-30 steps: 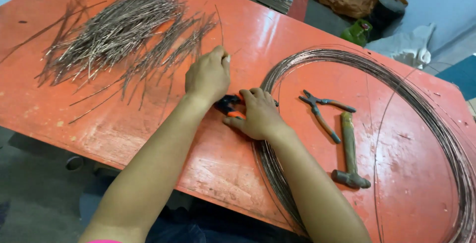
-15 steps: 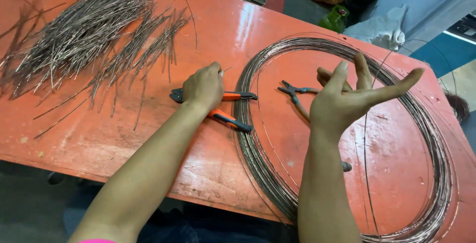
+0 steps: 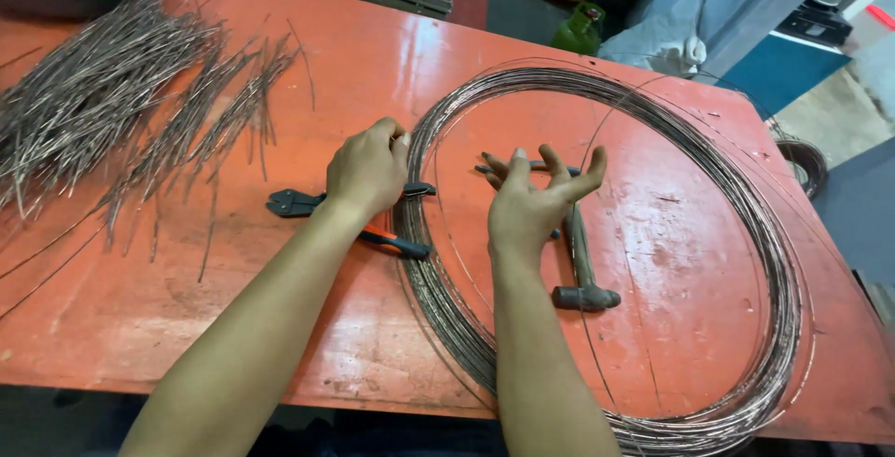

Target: Cutting individual pieces of wire from a large coil using wire cutters on a workbench.

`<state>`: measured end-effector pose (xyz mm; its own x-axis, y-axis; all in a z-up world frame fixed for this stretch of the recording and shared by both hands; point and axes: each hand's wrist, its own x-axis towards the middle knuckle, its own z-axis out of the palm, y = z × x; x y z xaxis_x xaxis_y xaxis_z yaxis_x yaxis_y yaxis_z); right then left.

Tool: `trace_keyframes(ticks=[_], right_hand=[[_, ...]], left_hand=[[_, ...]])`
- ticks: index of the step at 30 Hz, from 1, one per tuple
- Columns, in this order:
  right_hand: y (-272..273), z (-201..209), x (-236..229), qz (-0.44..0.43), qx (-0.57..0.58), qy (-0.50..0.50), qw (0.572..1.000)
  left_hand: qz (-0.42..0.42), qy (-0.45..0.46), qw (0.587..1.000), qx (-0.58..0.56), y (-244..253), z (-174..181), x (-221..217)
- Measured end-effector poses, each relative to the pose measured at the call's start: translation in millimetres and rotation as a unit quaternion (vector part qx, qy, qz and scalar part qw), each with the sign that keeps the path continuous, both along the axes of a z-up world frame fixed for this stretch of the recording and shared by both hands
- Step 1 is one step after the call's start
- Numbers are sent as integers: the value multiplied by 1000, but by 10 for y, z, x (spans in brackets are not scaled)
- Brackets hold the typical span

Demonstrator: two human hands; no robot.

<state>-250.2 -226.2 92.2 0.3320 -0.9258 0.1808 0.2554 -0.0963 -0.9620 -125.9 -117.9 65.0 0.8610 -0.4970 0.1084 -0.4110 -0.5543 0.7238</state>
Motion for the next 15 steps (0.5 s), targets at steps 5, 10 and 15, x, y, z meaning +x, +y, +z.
trace_keyframes(ticks=[5, 10, 15], right_hand=[[-472, -471, 209, -19, 90, -18, 996], [-233, -474, 263, 19, 104, 24, 994], [-11, -680, 225, 42, -1, 102, 994]], left_hand=[[-52, 6, 998, -27, -382, 62, -16], [-93, 8, 994, -49, -952, -123, 128], [-109, 22, 993, -33, -1408, -268, 241]])
